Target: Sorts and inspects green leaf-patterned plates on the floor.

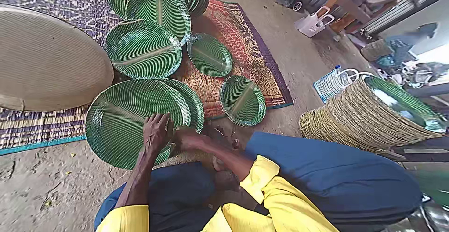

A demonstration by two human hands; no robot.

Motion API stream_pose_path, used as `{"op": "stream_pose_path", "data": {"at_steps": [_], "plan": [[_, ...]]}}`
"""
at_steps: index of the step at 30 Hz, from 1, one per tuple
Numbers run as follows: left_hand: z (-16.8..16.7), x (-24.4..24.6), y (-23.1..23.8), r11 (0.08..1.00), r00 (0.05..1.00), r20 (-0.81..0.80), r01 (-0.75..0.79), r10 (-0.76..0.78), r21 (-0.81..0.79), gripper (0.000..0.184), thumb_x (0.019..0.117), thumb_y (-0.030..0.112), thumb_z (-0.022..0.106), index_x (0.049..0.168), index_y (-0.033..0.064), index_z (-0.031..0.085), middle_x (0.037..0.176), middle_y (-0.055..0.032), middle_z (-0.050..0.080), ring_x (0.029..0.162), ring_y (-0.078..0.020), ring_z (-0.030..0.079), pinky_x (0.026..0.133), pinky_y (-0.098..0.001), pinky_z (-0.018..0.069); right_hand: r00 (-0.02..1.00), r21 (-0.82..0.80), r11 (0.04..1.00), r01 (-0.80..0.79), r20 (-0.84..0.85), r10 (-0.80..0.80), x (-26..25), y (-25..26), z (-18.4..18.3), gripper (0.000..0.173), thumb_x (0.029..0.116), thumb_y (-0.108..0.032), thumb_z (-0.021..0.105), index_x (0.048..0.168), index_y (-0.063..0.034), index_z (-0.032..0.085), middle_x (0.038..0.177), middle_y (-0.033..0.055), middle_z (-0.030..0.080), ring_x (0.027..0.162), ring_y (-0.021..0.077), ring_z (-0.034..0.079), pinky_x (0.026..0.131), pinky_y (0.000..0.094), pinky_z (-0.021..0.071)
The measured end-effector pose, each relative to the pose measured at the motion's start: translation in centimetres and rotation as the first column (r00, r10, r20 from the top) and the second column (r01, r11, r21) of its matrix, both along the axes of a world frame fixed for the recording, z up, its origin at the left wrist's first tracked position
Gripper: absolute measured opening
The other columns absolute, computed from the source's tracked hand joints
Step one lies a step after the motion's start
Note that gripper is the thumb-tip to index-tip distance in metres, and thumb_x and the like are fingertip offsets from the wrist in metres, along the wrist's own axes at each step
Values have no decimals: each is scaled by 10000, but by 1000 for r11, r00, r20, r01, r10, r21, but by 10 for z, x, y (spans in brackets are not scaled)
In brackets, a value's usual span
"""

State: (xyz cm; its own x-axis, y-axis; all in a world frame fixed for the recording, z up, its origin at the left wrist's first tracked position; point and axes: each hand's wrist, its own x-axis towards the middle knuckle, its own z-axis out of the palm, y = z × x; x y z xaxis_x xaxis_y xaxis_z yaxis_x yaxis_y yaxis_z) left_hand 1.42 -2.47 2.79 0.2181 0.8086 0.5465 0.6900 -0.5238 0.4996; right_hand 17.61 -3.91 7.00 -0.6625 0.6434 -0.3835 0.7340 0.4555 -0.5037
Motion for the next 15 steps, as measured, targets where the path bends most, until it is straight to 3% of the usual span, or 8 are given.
{"op": "stream_pose_path", "data": {"at_steps": [2,3,7,9,12,15], "plan": [[-4,0,4,952,992,-110,20,-57,-305,368,1019,260,542,1158,-33,716,1147,-278,682,1155,-493,616,965,-656,456,997,27,1000,13,-70,-11,17,6,-1,217,977,-50,579,1074,71,731,1141,258,704,1164,413,636,1046,550,447],[-6,1,7,930,987,-138,25,-81,-366,356,1020,259,571,1183,-24,711,1217,-279,659,1220,-491,582,1006,-666,426,996,32,999,21,-87,-18,29,12,3,232,999,-62,568,1092,66,737,1144,252,703,1159,401,640,1049,547,447],[-2,8,12,947,977,-83,166,-196,-276,325,976,244,605,1168,21,742,1232,-230,687,1175,-456,630,982,-657,447,989,42,996,76,126,-80,68,34,20,260,1029,-100,541,1168,15,728,1233,227,680,1216,386,614,1073,575,412],[1,10,8,889,947,-132,220,-294,-401,382,1006,303,569,1246,42,713,1294,-210,673,1236,-429,610,1040,-637,425,982,3,996,87,169,-86,76,36,16,262,1035,-131,557,1184,10,719,1247,221,672,1227,378,604,1083,566,404],[-4,12,5,850,923,-167,235,-348,-472,398,1001,335,601,1249,41,701,1339,-218,637,1286,-428,569,1075,-634,398,976,-23,976,215,-40,-216,79,41,21,269,1029,-169,611,1158,34,734,1172,211,708,1130,313,664,1045,478,478],[-7,8,5,871,942,-119,237,-314,-430,383,990,306,622,1230,20,709,1301,-226,662,1247,-434,599,1060,-639,414,833,55,854,517,-264,-487,104,55,30,224,1008,-189,679,1112,0,740,1102,170,721,974,268,699,895,462,569]]}}
